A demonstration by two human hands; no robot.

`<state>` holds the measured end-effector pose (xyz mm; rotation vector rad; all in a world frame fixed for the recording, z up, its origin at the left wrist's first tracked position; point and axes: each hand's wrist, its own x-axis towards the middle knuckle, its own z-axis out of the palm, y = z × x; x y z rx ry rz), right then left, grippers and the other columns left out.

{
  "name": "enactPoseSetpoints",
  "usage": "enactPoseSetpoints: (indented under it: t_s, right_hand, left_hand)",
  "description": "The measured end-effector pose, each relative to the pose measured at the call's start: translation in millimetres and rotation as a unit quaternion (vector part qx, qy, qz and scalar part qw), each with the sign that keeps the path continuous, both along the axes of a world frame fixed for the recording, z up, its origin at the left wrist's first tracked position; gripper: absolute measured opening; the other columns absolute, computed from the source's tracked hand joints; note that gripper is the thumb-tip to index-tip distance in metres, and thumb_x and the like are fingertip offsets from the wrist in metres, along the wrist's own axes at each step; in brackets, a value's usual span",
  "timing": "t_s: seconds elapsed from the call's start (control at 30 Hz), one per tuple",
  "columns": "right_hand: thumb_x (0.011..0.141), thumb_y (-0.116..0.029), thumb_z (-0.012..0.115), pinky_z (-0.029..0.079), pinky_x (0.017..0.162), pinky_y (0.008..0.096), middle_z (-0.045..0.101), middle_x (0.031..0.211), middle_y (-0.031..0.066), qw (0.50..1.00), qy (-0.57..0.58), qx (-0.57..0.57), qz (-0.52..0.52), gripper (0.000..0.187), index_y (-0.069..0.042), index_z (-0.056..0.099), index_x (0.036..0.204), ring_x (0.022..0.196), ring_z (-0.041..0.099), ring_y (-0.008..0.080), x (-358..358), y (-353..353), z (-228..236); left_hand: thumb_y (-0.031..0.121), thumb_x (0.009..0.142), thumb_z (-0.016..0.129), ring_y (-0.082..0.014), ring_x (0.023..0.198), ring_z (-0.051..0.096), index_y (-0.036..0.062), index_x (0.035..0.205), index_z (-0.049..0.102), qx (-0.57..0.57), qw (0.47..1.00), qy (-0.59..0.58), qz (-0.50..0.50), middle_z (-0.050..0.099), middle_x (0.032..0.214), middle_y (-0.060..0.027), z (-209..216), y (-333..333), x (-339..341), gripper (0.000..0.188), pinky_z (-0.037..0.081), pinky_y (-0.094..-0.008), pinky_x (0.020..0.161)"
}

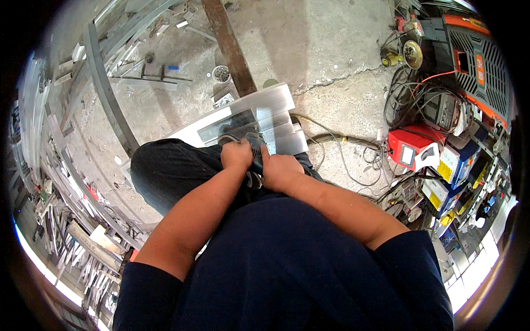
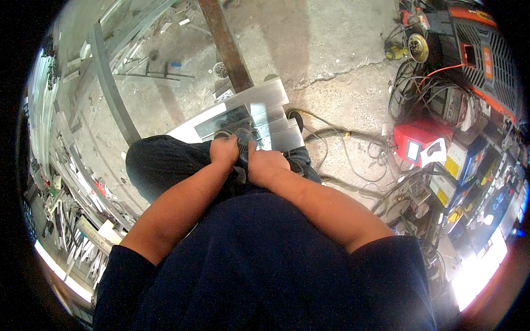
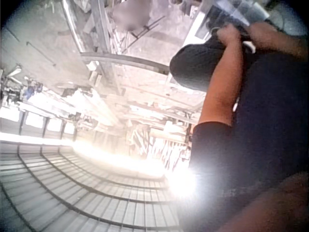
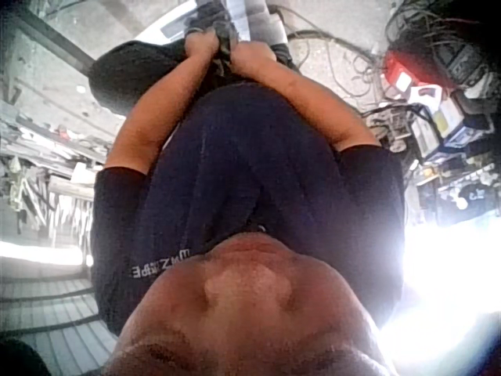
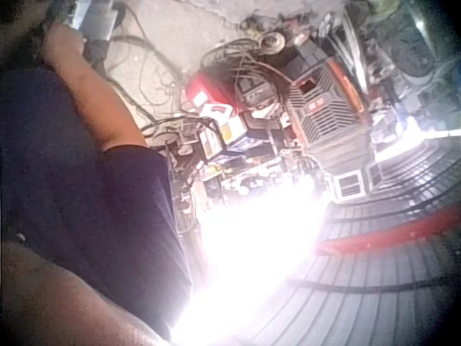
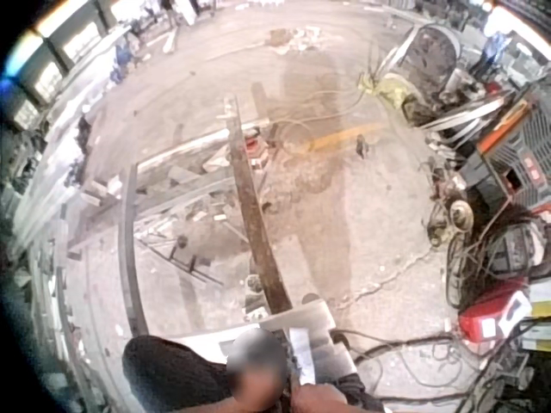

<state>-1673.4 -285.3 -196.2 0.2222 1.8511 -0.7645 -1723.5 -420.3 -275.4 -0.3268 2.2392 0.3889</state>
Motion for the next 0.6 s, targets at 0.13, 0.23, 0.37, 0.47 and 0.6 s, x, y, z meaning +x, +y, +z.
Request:
enactPoseSetpoints:
  t_s: [0.13,0.23,0.37,0.47,0.6]
  right_hand:
    - [0.084,-0.016,0.053,0.053,0.080,0.0443,0.067,0.103,0.0218,1.000,0.005,-0.001,0.007,0.066,0.004,0.029,0.143,0.093,0.067,0.0357,-3.2,0.0,4.8]
    - [0.084,-0.016,0.053,0.054,0.080,0.0442,0.067,0.103,0.0218,1.000,0.006,-0.001,0.009,0.066,0.004,0.029,0.143,0.093,0.067,0.0357,1.0,-2.4,0.7]
    - [0.084,-0.016,0.053,0.054,0.079,0.0442,0.067,0.102,0.0218,1.000,0.011,0.000,0.005,0.067,0.004,0.029,0.143,0.092,0.067,0.0357,1.1,-2.6,1.9]
    - [0.084,-0.016,0.054,0.054,0.079,0.0443,0.068,0.102,0.0220,1.000,0.011,-0.001,0.006,0.066,0.004,0.030,0.142,0.092,0.067,0.0355,-0.3,-2.1,3.7]
    - [0.083,-0.017,0.054,0.054,0.079,0.0443,0.067,0.101,0.0224,1.000,0.015,-0.001,0.007,0.066,0.004,0.030,0.141,0.092,0.067,0.0353,0.5,-2.9,2.4]
  left_hand:
    - [0.037,0.084,0.053,-0.0433,0.090,0.064,-0.0011,0.083,0.071,0.002,1.000,0.000,-0.026,0.066,0.089,-0.0264,-6.3,-6.0,1.5,0.042,0.050,-0.0450,0.084]
    - [0.036,0.084,0.052,-0.0435,0.089,0.064,-0.0017,0.083,0.071,0.004,1.000,0.003,-0.031,0.066,0.088,-0.0266,-5.5,-6.3,2.8,0.043,0.049,-0.0454,0.083]
    - [0.036,0.084,0.052,-0.0438,0.087,0.064,-0.0018,0.082,0.071,0.004,1.000,0.002,-0.025,0.066,0.087,-0.0265,-5.1,-6.5,3.3,0.043,0.049,-0.0459,0.082]
    - [0.036,0.084,0.052,-0.0438,0.087,0.064,-0.0011,0.082,0.071,0.014,1.000,0.005,-0.019,0.066,0.087,-0.0262,-5.7,-7.5,4.1,0.042,0.049,-0.0461,0.082]
    - [0.036,0.084,0.052,-0.0439,0.087,0.064,-0.0004,0.082,0.071,0.016,0.999,0.005,-0.029,0.066,0.088,-0.0263,-7.1,-9.3,4.3,0.041,0.049,-0.0462,0.082]
